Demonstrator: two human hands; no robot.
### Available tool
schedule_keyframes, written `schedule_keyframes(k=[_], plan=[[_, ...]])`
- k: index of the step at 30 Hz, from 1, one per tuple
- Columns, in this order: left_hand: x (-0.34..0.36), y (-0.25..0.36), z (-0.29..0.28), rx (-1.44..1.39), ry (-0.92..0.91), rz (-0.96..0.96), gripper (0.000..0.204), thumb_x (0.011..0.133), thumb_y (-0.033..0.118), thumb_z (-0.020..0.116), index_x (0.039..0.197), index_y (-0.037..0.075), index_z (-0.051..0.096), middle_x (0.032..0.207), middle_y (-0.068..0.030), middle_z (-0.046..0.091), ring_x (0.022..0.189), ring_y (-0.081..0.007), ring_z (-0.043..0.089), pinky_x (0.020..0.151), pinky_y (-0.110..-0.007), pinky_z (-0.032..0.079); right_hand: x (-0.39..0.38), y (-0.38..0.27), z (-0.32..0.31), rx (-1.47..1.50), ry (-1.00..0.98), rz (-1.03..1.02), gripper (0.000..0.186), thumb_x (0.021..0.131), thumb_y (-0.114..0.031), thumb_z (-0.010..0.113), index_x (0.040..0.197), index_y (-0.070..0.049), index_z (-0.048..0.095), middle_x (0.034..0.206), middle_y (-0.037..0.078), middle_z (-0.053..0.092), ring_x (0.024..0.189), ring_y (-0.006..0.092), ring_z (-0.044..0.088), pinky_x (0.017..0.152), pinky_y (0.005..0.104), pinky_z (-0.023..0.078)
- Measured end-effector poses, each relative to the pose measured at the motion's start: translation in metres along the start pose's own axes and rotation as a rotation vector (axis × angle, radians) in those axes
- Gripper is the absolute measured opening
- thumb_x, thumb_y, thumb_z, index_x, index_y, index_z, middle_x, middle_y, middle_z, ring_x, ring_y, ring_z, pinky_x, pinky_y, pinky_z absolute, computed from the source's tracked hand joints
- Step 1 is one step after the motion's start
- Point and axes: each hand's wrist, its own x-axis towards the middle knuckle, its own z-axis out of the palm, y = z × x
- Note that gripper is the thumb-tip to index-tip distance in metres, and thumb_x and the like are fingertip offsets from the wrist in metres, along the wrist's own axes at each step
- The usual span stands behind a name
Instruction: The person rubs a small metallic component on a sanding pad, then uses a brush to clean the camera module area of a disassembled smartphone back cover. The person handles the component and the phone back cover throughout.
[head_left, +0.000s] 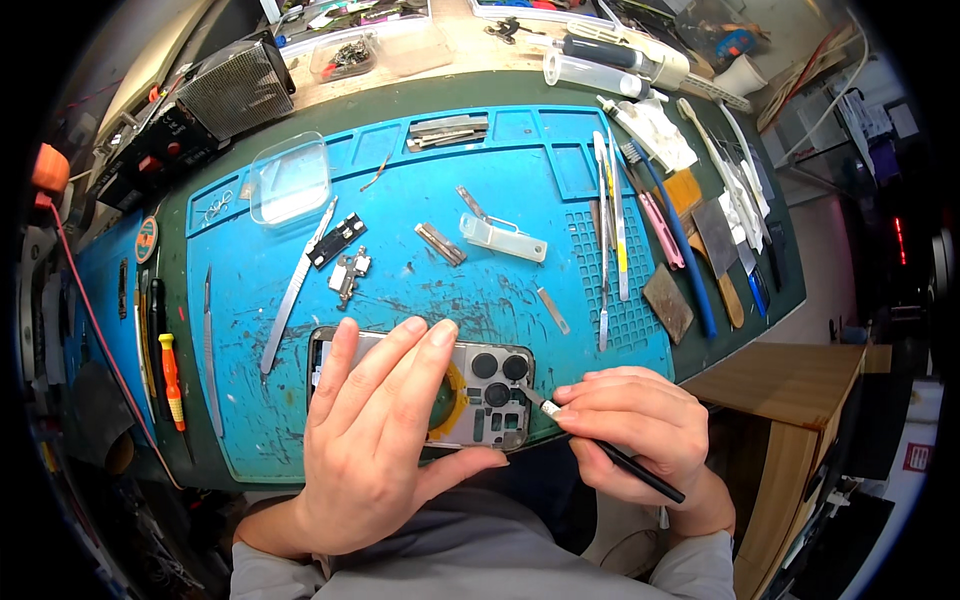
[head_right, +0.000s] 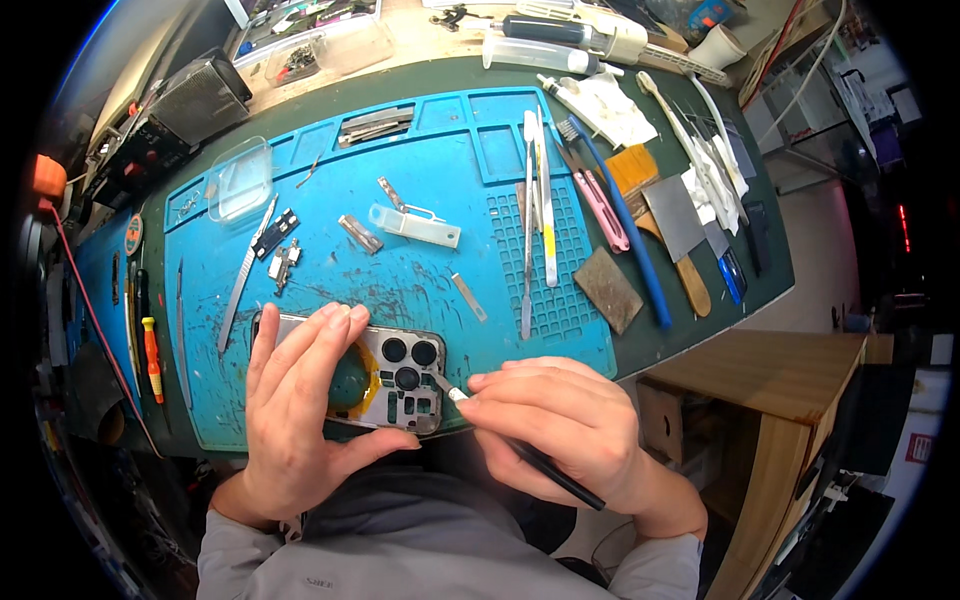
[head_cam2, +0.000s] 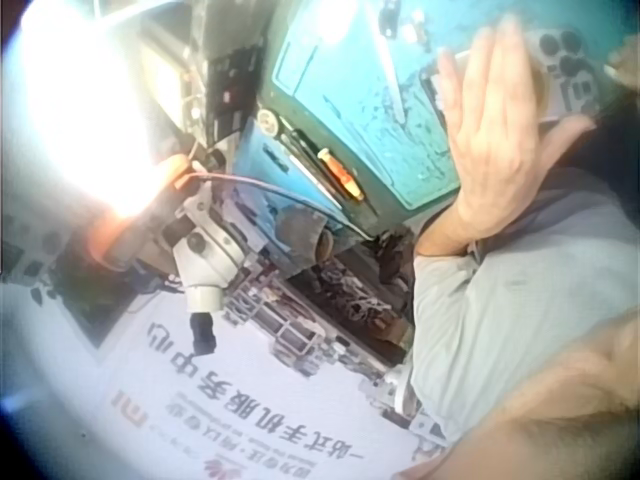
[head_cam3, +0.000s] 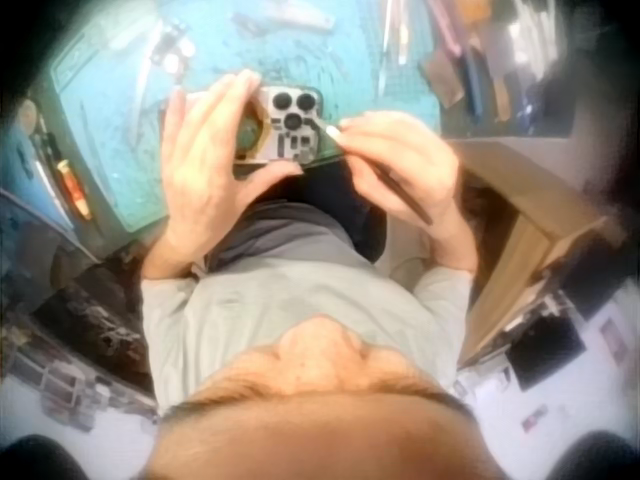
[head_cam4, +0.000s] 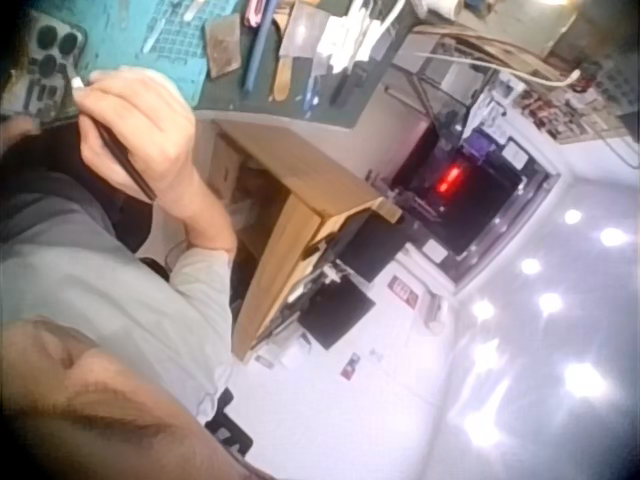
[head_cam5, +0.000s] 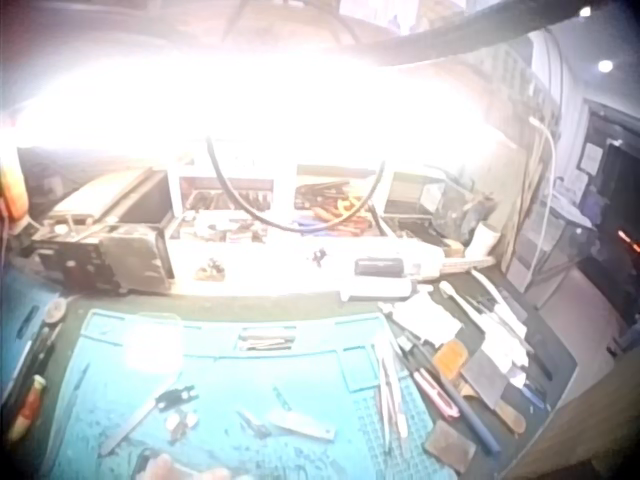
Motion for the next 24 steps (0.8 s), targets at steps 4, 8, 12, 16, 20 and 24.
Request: schedule_keyframes(k=[4,8,12,16,20,24], plan=[[0.0000,-0.0018,0.0011,-0.008,0.002,-0.001,0.108,0.076,0.053,0.093,0.156,-0.006,0.051,0.147,-0.0141,0.071,0.142,-0.0342,0.063,0.131,-0.062,0.027,-0.0007,0.0007,0.0026,-0.020,0.016,-0.017,0.036,0.071,0.007,0.085,0.105,-0.003,0.082,0.100,0.011,0.081,0.098,0.0260,0.082,0.091,0.0399,0.065],[0.0003,-0.0018,0.0013,-0.008,0.007,0.002,0.109,0.076,0.052,0.093,0.157,-0.006,0.049,0.148,-0.0141,0.070,0.142,-0.0344,0.063,0.131,-0.061,0.027,-0.0021,0.0018,0.0046,-0.007,0.041,-0.021,0.035,0.072,0.007,0.086,0.105,-0.003,0.082,0.100,0.011,0.081,0.097,0.0262,0.082,0.089,0.0395,0.065],[0.0002,-0.0025,0.0015,0.004,0.013,0.012,0.111,0.077,0.052,0.093,0.159,-0.006,0.047,0.149,-0.0141,0.070,0.142,-0.0343,0.062,0.131,-0.061,0.026,-0.0007,0.0029,0.0058,-0.020,0.041,-0.046,0.034,0.074,0.003,0.087,0.107,-0.003,0.082,0.100,0.011,0.081,0.096,0.0268,0.082,0.087,0.0393,0.065],[0.0014,-0.0038,0.0019,0.002,0.015,0.021,0.111,0.078,0.052,0.092,0.160,-0.005,0.045,0.150,-0.0143,0.069,0.142,-0.0345,0.062,0.132,-0.061,0.025,-0.0004,0.0039,0.0059,-0.038,0.034,-0.061,0.034,0.075,0.001,0.088,0.107,-0.003,0.082,0.100,0.012,0.081,0.095,0.0270,0.081,0.085,0.0394,0.064],[0.0016,-0.0041,0.0019,0.011,0.026,0.029,0.110,0.080,0.054,0.091,0.160,-0.006,0.045,0.149,-0.0145,0.070,0.141,-0.0348,0.063,0.132,-0.060,0.025,0.0010,0.0047,0.0065,-0.015,0.046,-0.059,0.033,0.074,0.001,0.088,0.106,-0.004,0.082,0.100,0.012,0.081,0.094,0.0274,0.081,0.084,0.0392,0.064],[0.0010,-0.0057,0.0050,0.027,0.043,0.042,0.110,0.080,0.056,0.089,0.160,-0.005,0.045,0.148,-0.0143,0.071,0.139,-0.0343,0.064,0.132,-0.060,0.025,-0.0032,0.0067,0.0079,-0.031,0.056,-0.052,0.033,0.074,0.001,0.087,0.106,-0.004,0.083,0.099,0.012,0.081,0.091,0.0283,0.081,0.082,0.0385,0.064]])
